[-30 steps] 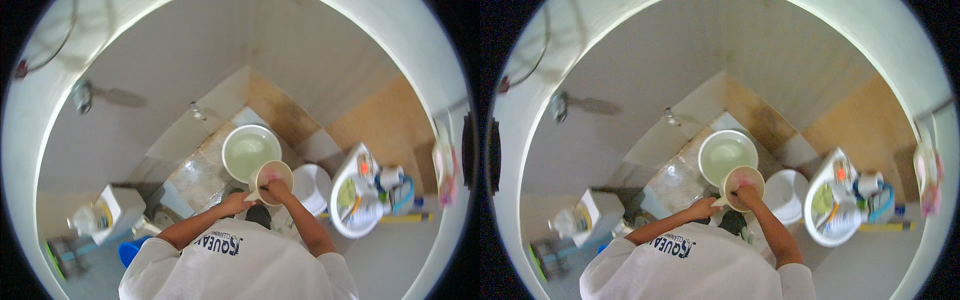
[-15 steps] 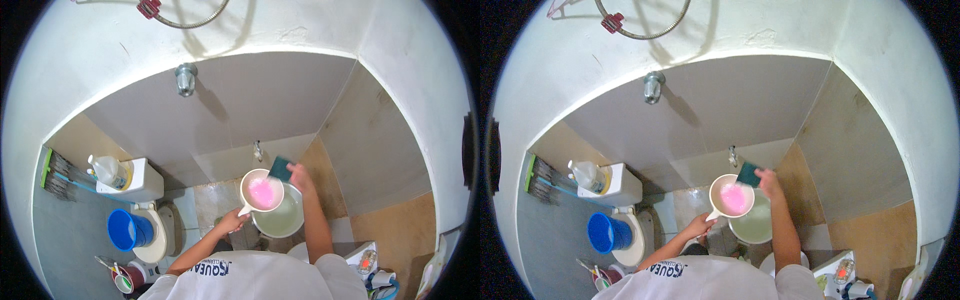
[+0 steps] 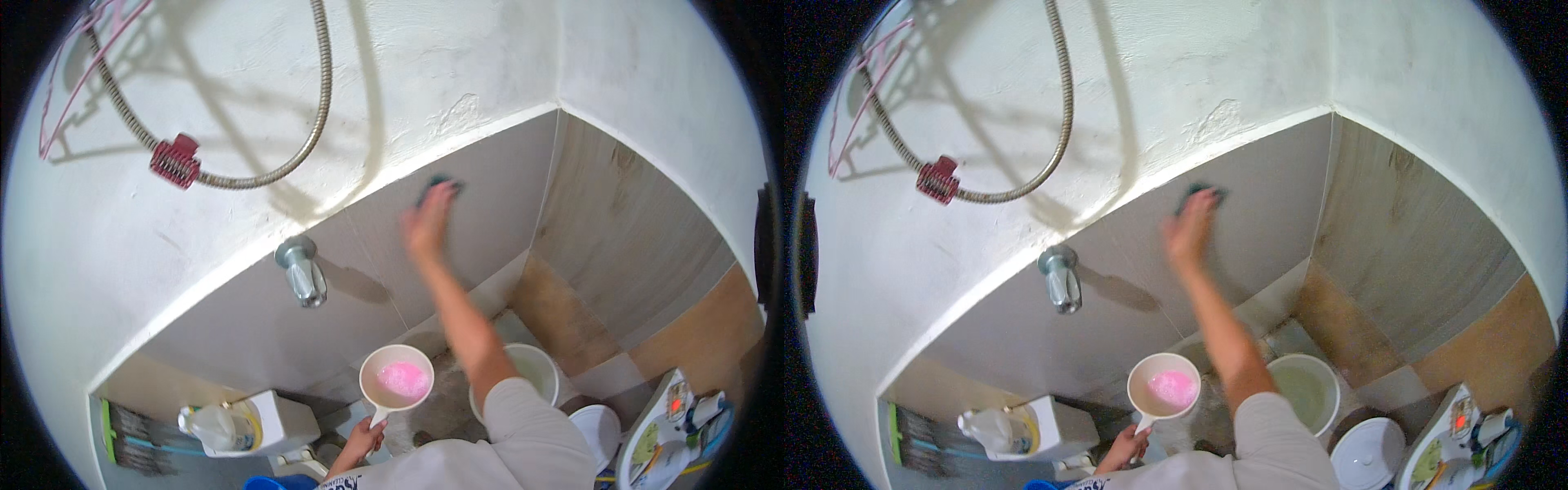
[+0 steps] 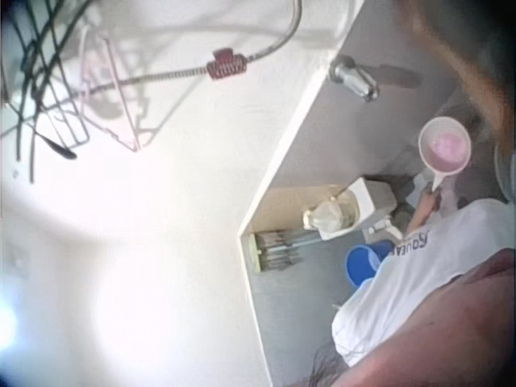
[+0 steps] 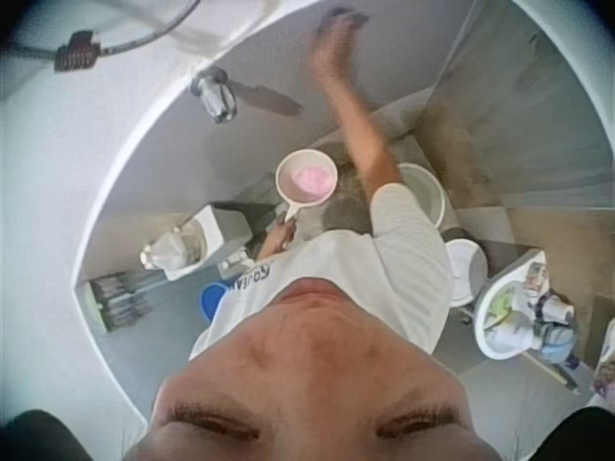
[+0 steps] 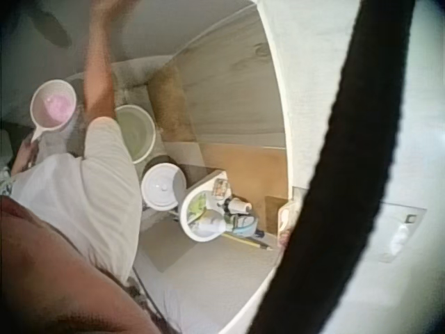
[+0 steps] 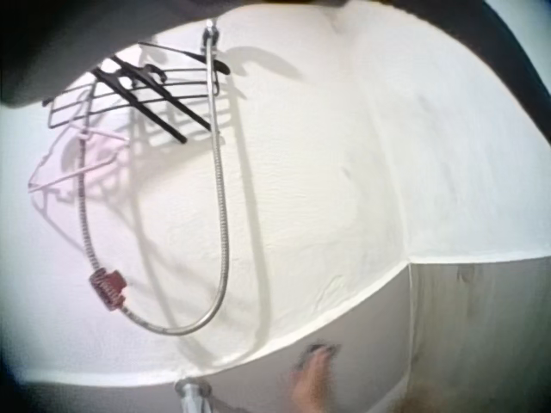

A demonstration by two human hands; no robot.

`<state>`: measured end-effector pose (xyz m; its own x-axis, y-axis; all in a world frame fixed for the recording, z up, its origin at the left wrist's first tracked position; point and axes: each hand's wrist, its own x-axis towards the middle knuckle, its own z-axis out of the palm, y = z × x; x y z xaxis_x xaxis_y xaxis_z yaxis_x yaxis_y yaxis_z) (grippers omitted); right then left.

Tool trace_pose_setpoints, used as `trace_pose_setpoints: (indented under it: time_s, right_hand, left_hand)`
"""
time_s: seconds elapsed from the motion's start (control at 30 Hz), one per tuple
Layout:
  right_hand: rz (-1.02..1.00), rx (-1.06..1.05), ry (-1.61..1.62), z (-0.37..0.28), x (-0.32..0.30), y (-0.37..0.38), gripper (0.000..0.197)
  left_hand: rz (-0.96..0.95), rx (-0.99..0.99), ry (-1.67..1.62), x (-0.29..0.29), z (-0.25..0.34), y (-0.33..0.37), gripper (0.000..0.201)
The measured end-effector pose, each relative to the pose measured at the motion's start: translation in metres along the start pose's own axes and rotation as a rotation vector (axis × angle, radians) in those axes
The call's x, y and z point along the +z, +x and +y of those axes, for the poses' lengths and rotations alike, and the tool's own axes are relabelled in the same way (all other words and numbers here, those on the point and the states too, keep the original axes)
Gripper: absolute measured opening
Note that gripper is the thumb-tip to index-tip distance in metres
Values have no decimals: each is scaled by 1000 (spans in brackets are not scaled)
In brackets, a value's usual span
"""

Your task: The person dips a sponge into a bucket of soapy water, scrubs the tiled bathroom walls, and uses a yellow scraper tool on the tiles and around the faucet.

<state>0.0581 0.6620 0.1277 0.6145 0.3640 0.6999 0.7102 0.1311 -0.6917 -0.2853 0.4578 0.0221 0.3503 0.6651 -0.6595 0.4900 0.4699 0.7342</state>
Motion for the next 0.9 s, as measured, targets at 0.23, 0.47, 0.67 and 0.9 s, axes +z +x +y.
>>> trace_pose_setpoints:
  time_s: [0.23, 0.47, 0.67, 0.9]
  right_hand:
    - [151, -81, 321, 18, 10, -9, 73]
    - [223, -140, -6, 115, -58, 117, 74]
    - [45, -189, 145, 66, 8, 24, 92]
    - [209, -297, -36, 150, -87, 166, 77]
  left_hand:
    - [-19, -82, -138, -18, -13, 37, 24]
    - [119, -112, -293, 8, -27, 61, 23]
    - [124, -141, -335, 59, 15, 71, 19]
    - [209, -132, -330, 61, 17, 65, 24]
